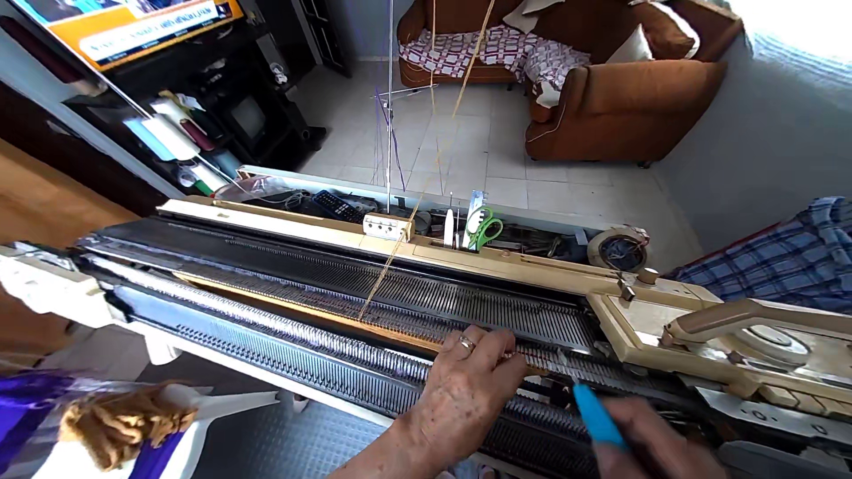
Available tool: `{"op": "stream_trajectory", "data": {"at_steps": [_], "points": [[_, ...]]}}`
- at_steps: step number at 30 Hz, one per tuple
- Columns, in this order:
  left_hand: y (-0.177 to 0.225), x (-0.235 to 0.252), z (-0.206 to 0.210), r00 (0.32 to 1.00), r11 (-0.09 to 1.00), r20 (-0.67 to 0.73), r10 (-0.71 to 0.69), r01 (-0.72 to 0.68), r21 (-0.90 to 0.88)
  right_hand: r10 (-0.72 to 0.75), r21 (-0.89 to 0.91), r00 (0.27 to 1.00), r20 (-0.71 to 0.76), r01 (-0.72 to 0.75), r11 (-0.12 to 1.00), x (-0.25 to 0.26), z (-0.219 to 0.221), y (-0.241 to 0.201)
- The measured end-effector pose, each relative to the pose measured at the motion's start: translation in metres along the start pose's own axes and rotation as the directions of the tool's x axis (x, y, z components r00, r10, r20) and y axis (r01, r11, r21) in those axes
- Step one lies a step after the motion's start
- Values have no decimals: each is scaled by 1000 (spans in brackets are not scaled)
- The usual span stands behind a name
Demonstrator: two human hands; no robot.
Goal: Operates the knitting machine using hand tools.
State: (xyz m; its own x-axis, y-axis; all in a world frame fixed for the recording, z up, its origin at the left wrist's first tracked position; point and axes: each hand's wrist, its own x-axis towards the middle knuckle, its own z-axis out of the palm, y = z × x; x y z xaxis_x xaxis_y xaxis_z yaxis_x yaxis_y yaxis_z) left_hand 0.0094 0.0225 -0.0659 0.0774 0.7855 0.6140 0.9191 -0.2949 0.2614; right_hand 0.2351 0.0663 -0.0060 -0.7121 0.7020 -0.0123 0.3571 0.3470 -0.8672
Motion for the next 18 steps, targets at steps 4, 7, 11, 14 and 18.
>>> {"op": "stream_trajectory", "data": {"at_steps": [4, 7, 11, 14, 18], "points": [[1, -10, 12, 992, 994, -110, 61, -51, 97, -3, -89, 996, -90, -5, 996, 48, -28, -10], [1, -15, 16, 982, 988, -173, 82, -58, 142, 80, -318, 997, -18, -81, 945, 100, -40, -14], [-1, -16, 16, 969, 977, -206, 134, -94, 193, 193, -503, 963, 188, -75, 861, 153, -36, -18], [-3, -18, 15, 959, 963, -204, 194, -147, 224, 247, -554, 920, 303, -40, 832, 171, -28, -8], [-4, -17, 16, 960, 950, -190, 208, -152, 271, 260, -567, 891, 371, -4, 823, 175, -23, 3]]}}
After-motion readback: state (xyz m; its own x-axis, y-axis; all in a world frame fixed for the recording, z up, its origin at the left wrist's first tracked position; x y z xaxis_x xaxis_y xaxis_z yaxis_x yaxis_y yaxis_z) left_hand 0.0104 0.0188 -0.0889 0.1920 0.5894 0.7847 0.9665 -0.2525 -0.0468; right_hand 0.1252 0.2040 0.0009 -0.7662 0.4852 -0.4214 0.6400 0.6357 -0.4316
